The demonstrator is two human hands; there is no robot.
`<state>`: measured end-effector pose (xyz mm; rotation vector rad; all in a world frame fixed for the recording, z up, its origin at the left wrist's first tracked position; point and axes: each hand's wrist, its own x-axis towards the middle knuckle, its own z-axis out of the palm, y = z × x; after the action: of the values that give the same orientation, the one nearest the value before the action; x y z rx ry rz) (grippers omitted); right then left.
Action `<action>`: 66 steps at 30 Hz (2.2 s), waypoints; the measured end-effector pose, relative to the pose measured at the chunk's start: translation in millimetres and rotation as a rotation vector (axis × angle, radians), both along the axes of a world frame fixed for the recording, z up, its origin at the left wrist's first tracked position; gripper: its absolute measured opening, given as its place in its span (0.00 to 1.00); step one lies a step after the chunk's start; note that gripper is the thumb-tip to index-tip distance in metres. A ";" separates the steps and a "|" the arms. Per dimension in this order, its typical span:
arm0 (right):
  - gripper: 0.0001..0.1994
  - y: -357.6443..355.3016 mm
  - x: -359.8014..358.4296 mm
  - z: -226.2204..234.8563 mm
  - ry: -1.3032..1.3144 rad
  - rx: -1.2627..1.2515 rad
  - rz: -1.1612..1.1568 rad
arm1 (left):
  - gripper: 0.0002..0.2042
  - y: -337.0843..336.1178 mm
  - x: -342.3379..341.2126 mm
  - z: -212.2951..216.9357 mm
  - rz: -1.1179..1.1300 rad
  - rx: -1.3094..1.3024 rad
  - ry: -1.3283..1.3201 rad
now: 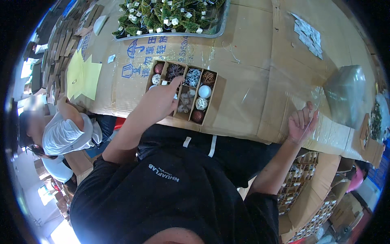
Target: Assembling and packaging decorative ornament kits by placing various items into partitioned boxes.
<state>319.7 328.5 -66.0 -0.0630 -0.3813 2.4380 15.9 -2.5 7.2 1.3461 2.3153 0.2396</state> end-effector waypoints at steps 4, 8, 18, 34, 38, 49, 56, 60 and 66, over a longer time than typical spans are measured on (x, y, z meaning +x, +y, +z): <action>0.10 -0.6 -4.2 3.0 -0.029 0.017 -0.008 | 0.32 -0.7 -3.1 0.4 -0.071 -0.036 0.025; 0.10 1.6 -4.4 2.3 -0.018 0.014 0.006 | 0.32 -4.6 1.3 2.4 0.008 0.013 -0.014; 0.12 2.7 -3.7 3.0 -0.058 -0.003 0.009 | 0.24 -15.1 8.2 -12.6 0.167 0.020 0.001; 0.09 -161.7 -112.0 53.3 -0.270 0.063 0.095 | 0.28 -51.4 -26.2 35.1 0.447 0.733 -1.395; 0.11 -200.3 -150.8 38.3 -0.746 0.433 0.005 | 0.23 -68.4 -52.9 33.8 0.694 0.764 -1.250; 0.31 -224.1 -157.9 19.7 -1.365 1.402 -0.120 | 0.18 -91.5 -39.2 -30.2 0.507 0.265 0.014; 0.32 -217.6 -169.6 22.8 -1.528 1.687 -0.003 | 0.17 -84.4 -59.6 -46.3 0.419 0.235 -0.044; 0.34 -229.8 -190.9 27.2 -1.741 1.863 0.040 | 0.15 -62.5 -55.0 -35.8 0.505 -0.069 -0.051; 0.31 -220.8 -204.9 17.1 -1.406 1.752 0.250 | 0.35 -38.1 10.5 -9.6 0.029 0.462 0.345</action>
<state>114.8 107.8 -48.9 -0.9175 -2.8719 1.0000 26.5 -40.6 -2.4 1.6818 2.6749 0.6274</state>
